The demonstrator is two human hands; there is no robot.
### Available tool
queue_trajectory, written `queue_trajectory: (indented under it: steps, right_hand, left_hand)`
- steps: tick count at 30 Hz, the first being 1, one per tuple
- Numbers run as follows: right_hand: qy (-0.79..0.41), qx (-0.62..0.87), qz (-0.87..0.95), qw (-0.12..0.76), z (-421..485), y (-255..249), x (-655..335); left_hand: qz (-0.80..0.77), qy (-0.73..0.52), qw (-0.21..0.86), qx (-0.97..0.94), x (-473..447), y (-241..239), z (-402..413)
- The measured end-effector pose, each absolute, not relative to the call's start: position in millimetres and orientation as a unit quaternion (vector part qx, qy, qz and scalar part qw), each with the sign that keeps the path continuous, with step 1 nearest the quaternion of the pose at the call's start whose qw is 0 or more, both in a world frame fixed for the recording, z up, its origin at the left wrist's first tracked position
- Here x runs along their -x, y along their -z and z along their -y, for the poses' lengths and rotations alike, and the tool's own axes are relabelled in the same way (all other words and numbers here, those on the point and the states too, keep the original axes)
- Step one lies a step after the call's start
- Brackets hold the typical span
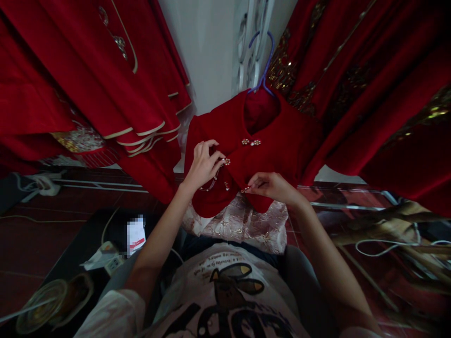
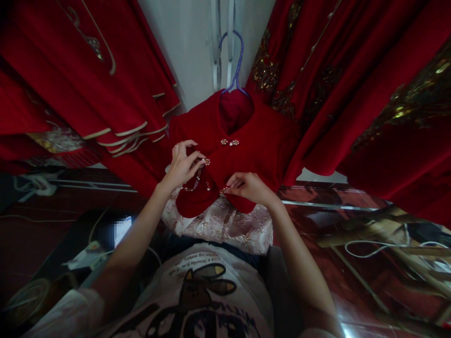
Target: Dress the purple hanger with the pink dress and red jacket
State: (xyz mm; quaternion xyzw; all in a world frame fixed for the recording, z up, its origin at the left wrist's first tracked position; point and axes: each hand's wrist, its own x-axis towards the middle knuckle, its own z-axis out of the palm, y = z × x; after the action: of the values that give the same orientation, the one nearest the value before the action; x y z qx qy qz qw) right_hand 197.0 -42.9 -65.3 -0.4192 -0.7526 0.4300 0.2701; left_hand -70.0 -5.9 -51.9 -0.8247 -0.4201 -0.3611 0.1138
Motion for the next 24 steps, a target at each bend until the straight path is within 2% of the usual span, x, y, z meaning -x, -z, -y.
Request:
queue_trajectory:
  steps: [5,10,18,24]
  right_hand:
    - [-0.427,0.424,0.744,0.29,47.1,49.3,-200.8]
    - [-0.425,0.433,0.732,0.31,50.2,39.8,-204.5]
    - [-0.429,0.432,0.731,0.308,50.0,41.0,-207.3]
    - [-0.422,0.434,0.731,0.316,49.9,40.9,-211.4]
  left_hand:
    - [0.37,0.361,0.085,0.852,70.3,51.3,0.9]
    - [0.358,0.368,0.1,0.852,58.4,43.5,-9.3]
    - [0.362,0.384,0.143,0.837,-7.4,18.0,-22.8]
    - [0.371,0.396,0.12,0.831,-14.2,17.4,-30.9]
